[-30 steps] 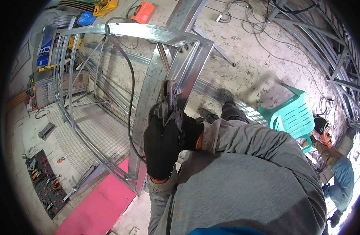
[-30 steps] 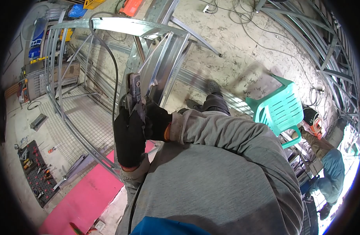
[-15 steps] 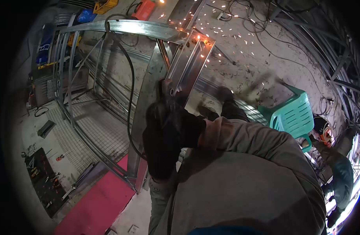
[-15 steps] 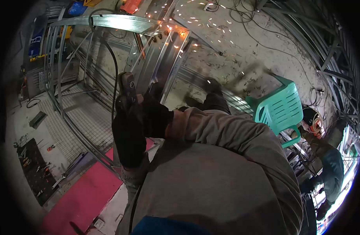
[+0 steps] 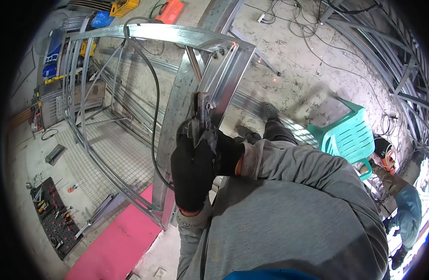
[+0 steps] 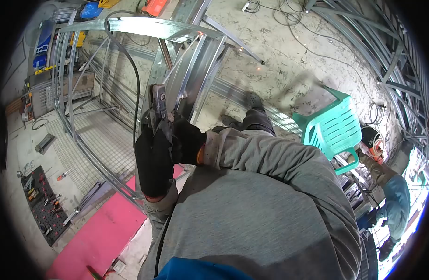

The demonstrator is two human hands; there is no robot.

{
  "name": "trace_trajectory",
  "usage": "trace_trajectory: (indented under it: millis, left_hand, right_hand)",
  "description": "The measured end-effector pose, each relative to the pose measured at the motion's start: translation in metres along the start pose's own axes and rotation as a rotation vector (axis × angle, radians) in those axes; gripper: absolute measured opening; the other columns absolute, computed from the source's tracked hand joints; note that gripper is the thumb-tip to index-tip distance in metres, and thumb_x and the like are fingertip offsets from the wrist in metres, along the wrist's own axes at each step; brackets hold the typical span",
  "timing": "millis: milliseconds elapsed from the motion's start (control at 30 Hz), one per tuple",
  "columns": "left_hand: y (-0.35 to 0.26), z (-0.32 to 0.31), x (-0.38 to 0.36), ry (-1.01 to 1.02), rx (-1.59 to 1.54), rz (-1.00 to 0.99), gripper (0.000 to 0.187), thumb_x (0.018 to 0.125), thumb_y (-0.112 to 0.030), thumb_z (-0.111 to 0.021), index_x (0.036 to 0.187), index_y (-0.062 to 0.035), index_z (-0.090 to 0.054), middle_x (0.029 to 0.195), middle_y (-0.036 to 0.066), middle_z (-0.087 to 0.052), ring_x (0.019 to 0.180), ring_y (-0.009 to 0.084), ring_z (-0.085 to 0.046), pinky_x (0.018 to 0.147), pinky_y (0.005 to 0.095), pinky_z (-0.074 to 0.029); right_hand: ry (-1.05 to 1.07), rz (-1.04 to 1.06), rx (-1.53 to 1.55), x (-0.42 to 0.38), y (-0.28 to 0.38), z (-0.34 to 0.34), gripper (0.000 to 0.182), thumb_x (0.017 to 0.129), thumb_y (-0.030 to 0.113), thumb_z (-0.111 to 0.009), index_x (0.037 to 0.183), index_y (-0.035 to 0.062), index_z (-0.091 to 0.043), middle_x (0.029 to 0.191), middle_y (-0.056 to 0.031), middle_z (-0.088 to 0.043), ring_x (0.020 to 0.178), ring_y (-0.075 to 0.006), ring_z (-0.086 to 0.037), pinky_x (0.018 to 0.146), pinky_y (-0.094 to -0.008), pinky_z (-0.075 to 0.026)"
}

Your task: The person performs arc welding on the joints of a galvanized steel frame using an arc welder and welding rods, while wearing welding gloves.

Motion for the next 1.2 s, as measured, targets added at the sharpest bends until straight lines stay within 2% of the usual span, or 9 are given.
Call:
trace_trajectory:
  millis: [367, 500, 567, 600, 733, 800, 967, 1133, 1200]
  left_hand:
    - [-0.019, -0.005, -0.005, -0.065, -0.227, 0.378, 0.036, 0.103, -0.021, -0.056, 0.133, -0.0019, -0.057, 0.079, 0.001, -0.059, 0.063, 0.0070, -0.056, 0.053, 0.0249, -0.046]
    - [-0.044, -0.009, -0.001, -0.061, 0.462, -0.501, 0.029, 0.104, -0.018, -0.055, 0.128, -0.0025, -0.059, 0.080, 0.003, -0.061, 0.065, 0.0079, -0.058, 0.053, 0.0261, -0.045]
    - [-0.014, -0.007, -0.004, 0.018, -0.181, 0.327, 0.027, 0.105, -0.018, -0.053, 0.126, -0.0029, -0.060, 0.088, 0.005, -0.065, 0.065, 0.0094, -0.061, 0.052, 0.0275, -0.045]
    - [-0.001, -0.001, -0.001, -0.043, 0.258, 0.119, 0.032, 0.106, -0.016, -0.050, 0.134, -0.0035, -0.058, 0.098, 0.005, -0.068, 0.069, 0.0094, -0.063, 0.053, 0.0272, -0.045]
    - [0.013, -0.005, -0.029, -0.113, 0.728, -0.364, 0.048, 0.105, -0.012, -0.049, 0.151, 0.0003, -0.043, 0.137, 0.013, -0.059, 0.120, 0.0144, -0.060, 0.095, 0.0273, -0.052]
    - [0.018, -0.003, -0.027, -0.086, 0.664, -0.344, 0.045, 0.102, -0.012, -0.055, 0.145, -0.0023, -0.050, 0.134, 0.016, -0.060, 0.109, 0.0204, -0.063, 0.086, 0.0312, -0.053]
    - [0.007, -0.001, -0.010, -0.022, 0.528, -0.311, 0.038, 0.096, -0.012, -0.066, 0.134, -0.0075, -0.063, 0.126, 0.021, -0.063, 0.086, 0.0324, -0.069, 0.067, 0.0390, -0.055]
    - [-0.006, -0.004, -0.002, -0.002, 0.327, -0.258, 0.027, 0.105, -0.013, -0.052, 0.124, -0.0003, -0.066, 0.083, 0.007, -0.068, 0.066, 0.0121, -0.062, 0.053, 0.0316, -0.045]
    - [0.000, -0.004, -0.002, -0.041, 0.202, -0.206, 0.027, 0.105, -0.016, -0.054, 0.121, 0.0004, -0.067, 0.073, 0.005, -0.065, 0.060, 0.0117, -0.061, 0.050, 0.0312, -0.042]
  right_hand:
    - [-0.177, -0.047, -0.433, 0.025, -0.035, 0.083, 0.021, 0.103, 0.021, -0.054, 0.119, 0.0088, -0.062, 0.106, -0.0062, -0.067, 0.089, -0.0171, -0.068, 0.083, -0.0319, -0.055]
    - [-0.011, 0.297, -1.371, 0.011, 0.013, 0.011, 0.026, 0.094, 0.023, -0.063, 0.114, 0.0070, -0.064, 0.105, -0.0113, -0.065, 0.089, -0.0255, -0.065, 0.079, -0.0380, -0.053]
    - [0.068, 0.579, -1.775, 0.005, 0.023, -0.019, 0.029, 0.089, 0.023, -0.068, 0.112, 0.0062, -0.065, 0.104, -0.0138, -0.064, 0.088, -0.0297, -0.064, 0.076, -0.0411, -0.052]
    - [0.093, 0.719, -1.898, 0.002, 0.024, -0.027, 0.031, 0.087, 0.024, -0.070, 0.111, 0.0057, -0.066, 0.104, -0.0151, -0.063, 0.088, -0.0318, -0.063, 0.075, -0.0427, -0.051]
    - [-1.210, 0.560, -2.209, -0.010, 0.001, -0.033, 0.033, 0.091, 0.028, -0.069, 0.115, 0.0049, -0.065, 0.100, -0.0128, -0.066, 0.087, -0.0298, -0.070, 0.074, -0.0408, -0.056]
    - [-0.192, 0.384, -1.867, 0.001, 0.011, -0.005, 0.036, 0.093, 0.032, -0.068, 0.117, 0.0048, -0.066, 0.096, -0.0109, -0.068, 0.090, -0.0263, -0.072, 0.076, -0.0385, -0.057]
    - [-1.189, 0.699, -2.480, -0.005, -0.051, 0.019, 0.038, 0.092, 0.031, -0.070, 0.121, 0.0067, -0.067, 0.098, -0.0107, -0.071, 0.088, -0.0261, -0.072, 0.076, -0.0402, -0.057]
    - [-0.059, 0.556, -1.776, 0.000, 0.023, -0.016, 0.041, 0.084, 0.023, -0.072, 0.120, 0.0057, -0.066, 0.103, -0.0130, -0.070, 0.096, -0.0303, -0.070, 0.081, -0.0419, -0.056]
    - [-0.077, 0.430, -1.599, 0.000, 0.020, -0.003, 0.039, 0.084, 0.022, -0.072, 0.119, 0.0058, -0.066, 0.103, -0.0132, -0.069, 0.097, -0.0311, -0.070, 0.082, -0.0414, -0.055]
Point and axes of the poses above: each hand's wrist, its own x-axis towards the middle knuckle, its own z-axis out of the back of the hand, y = z × x, the point moved 6 cm from there along x, towards the middle knuckle
